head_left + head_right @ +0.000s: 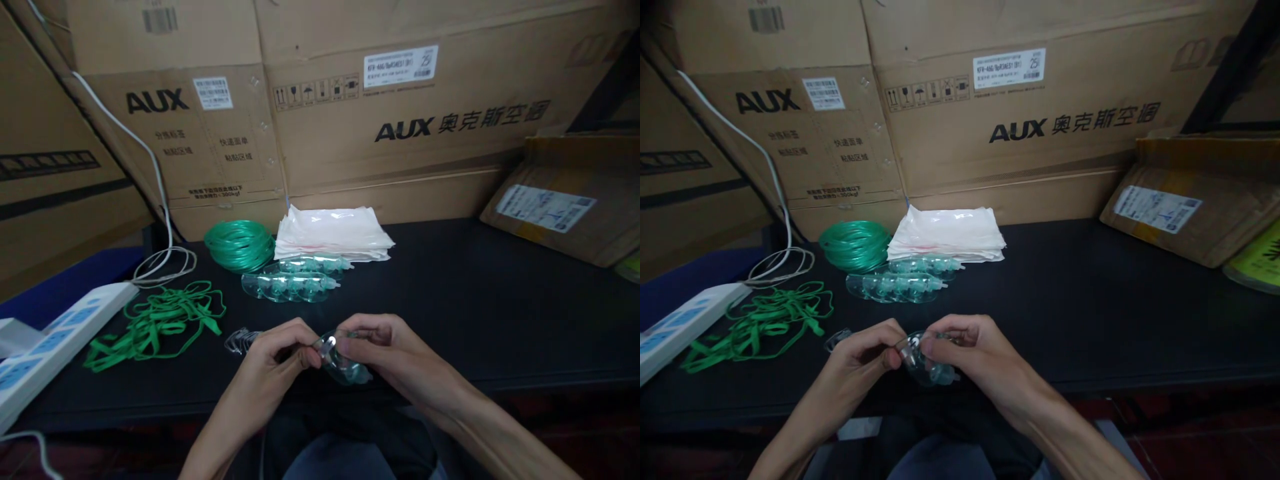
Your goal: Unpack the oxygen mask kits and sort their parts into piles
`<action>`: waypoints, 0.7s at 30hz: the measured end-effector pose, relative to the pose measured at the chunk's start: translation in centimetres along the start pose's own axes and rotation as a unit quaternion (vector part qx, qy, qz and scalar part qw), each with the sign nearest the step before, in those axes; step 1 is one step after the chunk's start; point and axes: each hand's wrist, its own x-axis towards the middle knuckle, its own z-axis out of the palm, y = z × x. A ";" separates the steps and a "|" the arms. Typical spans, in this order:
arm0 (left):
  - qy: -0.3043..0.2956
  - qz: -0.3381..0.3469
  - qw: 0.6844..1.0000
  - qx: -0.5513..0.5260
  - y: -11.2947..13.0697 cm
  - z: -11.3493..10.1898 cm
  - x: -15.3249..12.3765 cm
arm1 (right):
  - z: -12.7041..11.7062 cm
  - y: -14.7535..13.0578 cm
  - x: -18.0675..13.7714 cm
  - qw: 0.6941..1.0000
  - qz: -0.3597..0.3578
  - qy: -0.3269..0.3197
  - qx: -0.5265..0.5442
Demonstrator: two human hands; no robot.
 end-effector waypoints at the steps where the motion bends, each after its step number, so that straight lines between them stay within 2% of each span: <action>1: -0.003 -0.005 1.000 0.004 0.1 -0.1 0.0 | 0.1 0.0 0.0 1.000 -0.001 0.008 -0.007; 6: 0.029 -0.044 0.999 0.012 0.4 0.1 0.2 | 0.0 0.2 0.3 0.999 -0.026 0.022 -0.007; 9: 0.056 -0.040 0.998 -0.004 0.4 0.7 0.2 | -0.1 0.2 0.4 0.999 -0.042 0.015 -0.005; 11: 0.086 -0.046 0.995 -0.025 0.3 1.1 0.3 | -0.1 0.2 0.4 0.999 -0.050 0.007 -0.003; 15: 0.163 -0.102 0.979 -0.071 0.3 1.9 0.7 | -0.1 0.3 0.3 0.998 -0.059 0.010 -0.002; 21: 0.182 -0.116 0.968 -0.126 0.1 2.4 0.9 | 0.3 0.5 0.1 0.995 -0.081 0.044 -0.030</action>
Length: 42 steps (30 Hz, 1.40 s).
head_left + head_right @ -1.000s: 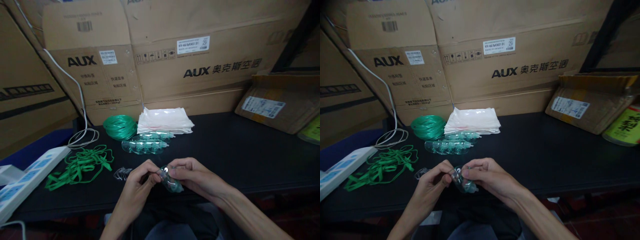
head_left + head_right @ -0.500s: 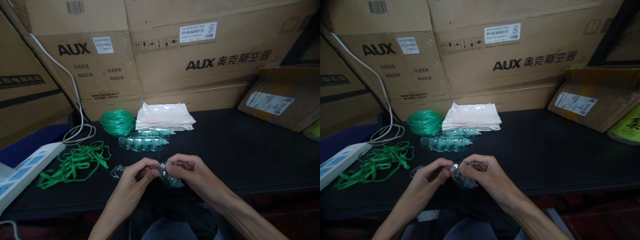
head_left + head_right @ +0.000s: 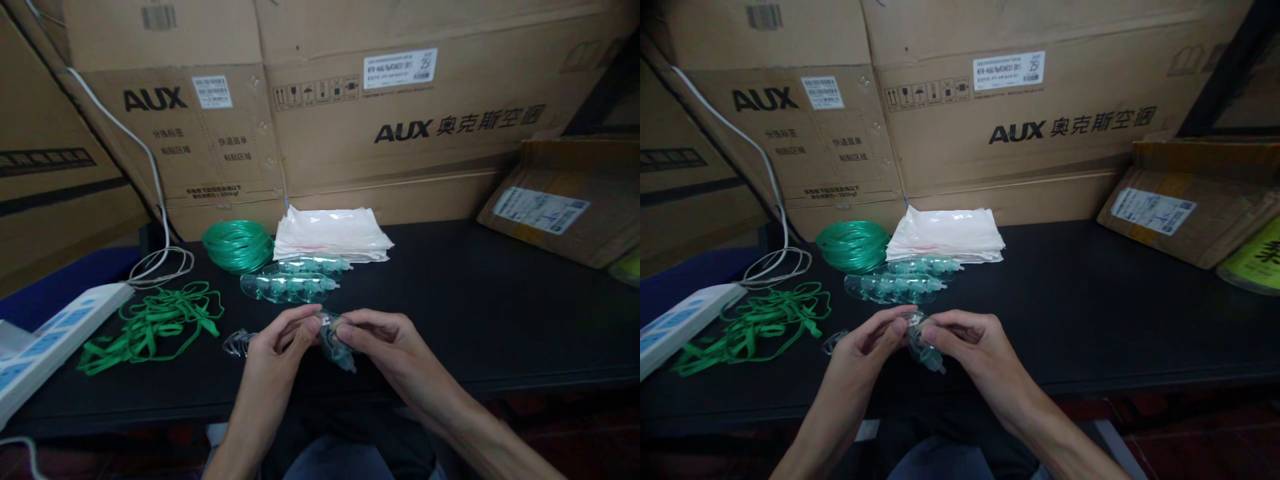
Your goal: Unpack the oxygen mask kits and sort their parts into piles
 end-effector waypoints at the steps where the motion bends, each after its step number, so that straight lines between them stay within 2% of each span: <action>1: -0.003 -0.001 1.000 -0.010 -0.1 0.0 -0.1 | 0.1 0.0 0.0 1.000 -0.002 0.005 -0.002; 7: -0.019 0.006 0.999 -0.038 -0.6 -0.4 -0.1 | 0.3 0.2 -0.1 0.999 0.004 0.038 0.004; 13: -0.004 0.023 1.000 -0.008 -0.4 -0.5 0.1 | 0.4 0.3 0.0 0.995 -0.020 0.082 -0.056; 18: 0.002 0.032 0.999 0.015 0.0 -0.4 0.0 | 0.4 0.3 0.1 0.988 -0.062 0.093 -0.105; 24: 0.014 0.044 0.999 0.027 0.3 -0.3 -0.1 | 0.7 0.4 -0.1 0.981 -0.123 0.105 -0.109; 32: 0.018 0.039 0.999 -0.006 0.4 -0.2 -0.2 | 0.2 0.2 0.1 0.991 -0.079 0.050 -0.094; 42: -0.010 0.020 0.999 -0.034 0.5 -0.3 -0.3 | -0.7 0.1 0.1 0.999 -0.027 -0.023 -0.025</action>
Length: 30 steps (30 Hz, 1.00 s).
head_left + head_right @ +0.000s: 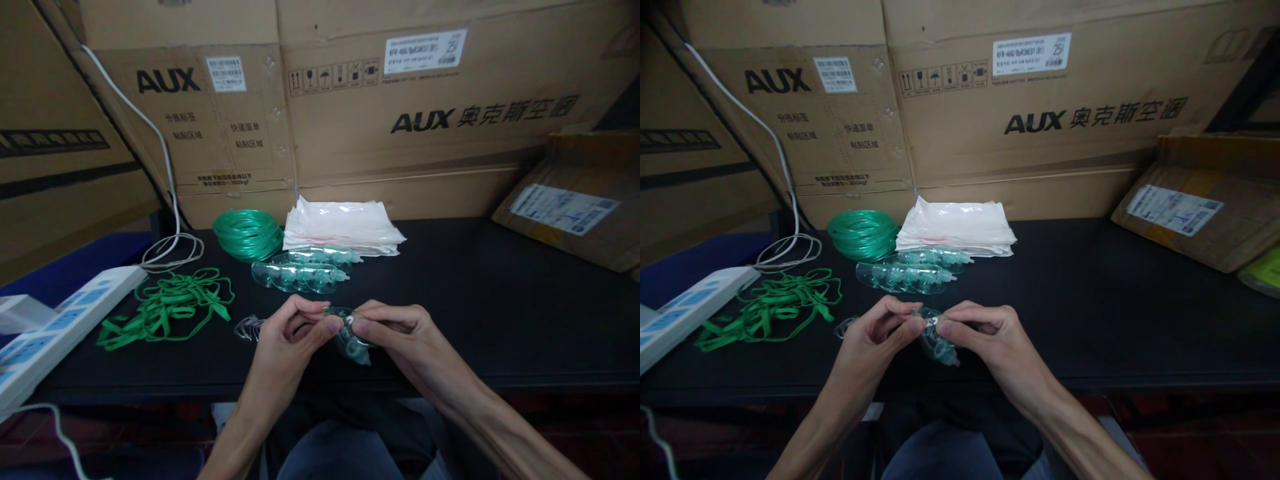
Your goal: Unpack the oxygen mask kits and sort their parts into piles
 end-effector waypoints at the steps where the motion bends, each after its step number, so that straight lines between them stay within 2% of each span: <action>1: -0.002 0.000 1.000 -0.002 0.0 0.0 0.0 | 0.0 -0.1 0.0 1.000 0.006 -0.002 0.006; 12: -0.005 0.013 1.000 -0.007 -0.4 0.5 0.1 | -0.1 0.0 0.1 0.993 0.060 -0.003 0.103; 19: -0.013 0.135 0.985 0.103 -0.4 0.0 0.0 | -0.2 -0.2 0.1 0.985 0.089 -0.007 0.146; 21: -0.032 0.135 0.984 0.111 -0.4 -0.3 0.0 | -0.1 -0.4 0.2 0.983 0.097 -0.008 0.156; 26: -0.089 0.075 0.989 0.091 -0.1 -0.8 -0.1 | 0.0 -0.7 0.4 0.976 0.126 -0.025 0.177; 28: -0.100 0.093 0.986 0.098 -0.1 -0.7 -0.1 | -0.1 -0.8 0.4 0.970 0.144 -0.042 0.191; 30: -0.116 0.145 0.975 0.121 -0.1 -0.5 -0.1 | -0.2 -0.9 0.3 0.962 0.166 -0.047 0.213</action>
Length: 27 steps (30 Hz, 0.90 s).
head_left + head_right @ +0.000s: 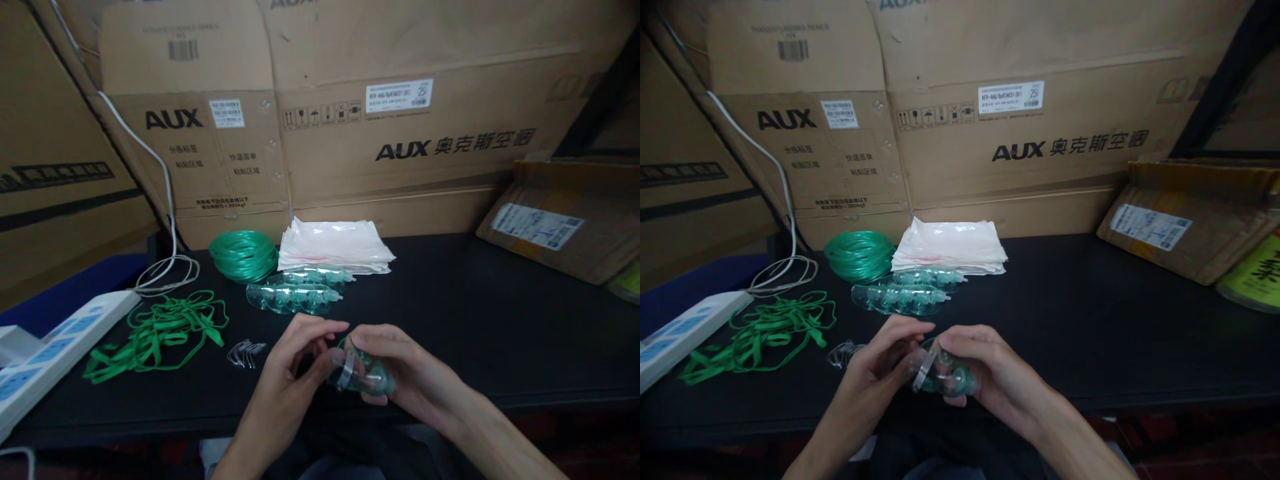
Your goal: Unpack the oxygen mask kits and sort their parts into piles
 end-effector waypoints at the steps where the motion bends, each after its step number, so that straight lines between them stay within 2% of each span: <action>1: -0.007 0.029 0.999 0.016 0.0 0.1 0.0 | 0.0 0.0 0.0 1.000 0.010 0.002 0.011; 4: -0.018 0.090 0.994 0.058 0.1 0.6 0.3 | 0.0 -0.1 -0.1 0.999 0.034 0.008 0.025; 7: -0.002 0.138 0.986 0.097 0.4 0.9 0.7 | 0.1 0.1 0.1 1.000 0.017 0.005 0.012; 9: 0.034 0.175 0.974 0.136 0.6 0.8 0.9 | 0.3 0.3 0.3 0.999 -0.039 0.027 -0.022; 11: 0.079 0.205 0.957 0.190 0.8 0.5 1.1 | 0.4 0.3 0.3 0.981 -0.136 0.095 -0.105; 12: 0.100 0.215 0.946 0.220 0.9 0.2 1.1 | 0.5 0.4 0.3 0.958 -0.193 0.135 -0.163; 14: 0.129 0.230 0.926 0.271 1.1 -0.1 1.2 | 0.7 0.4 -0.1 0.889 -0.306 0.186 -0.286; 18: 0.154 0.251 0.904 0.311 1.4 -0.1 1.3 | 1.3 0.8 -0.9 0.737 -0.459 0.157 -0.470; 20: 0.160 0.255 0.900 0.315 1.4 0.1 1.3 | 1.7 1.2 -0.8 0.682 -0.501 0.142 -0.513; 22: 0.159 0.256 0.899 0.319 1.2 0.3 1.3 | 2.1 1.5 -0.3 0.655 -0.528 0.147 -0.521; 27: 0.176 0.278 0.877 0.350 0.8 0.0 1.3 | 3.0 2.1 1.4 0.640 -0.555 0.194 -0.495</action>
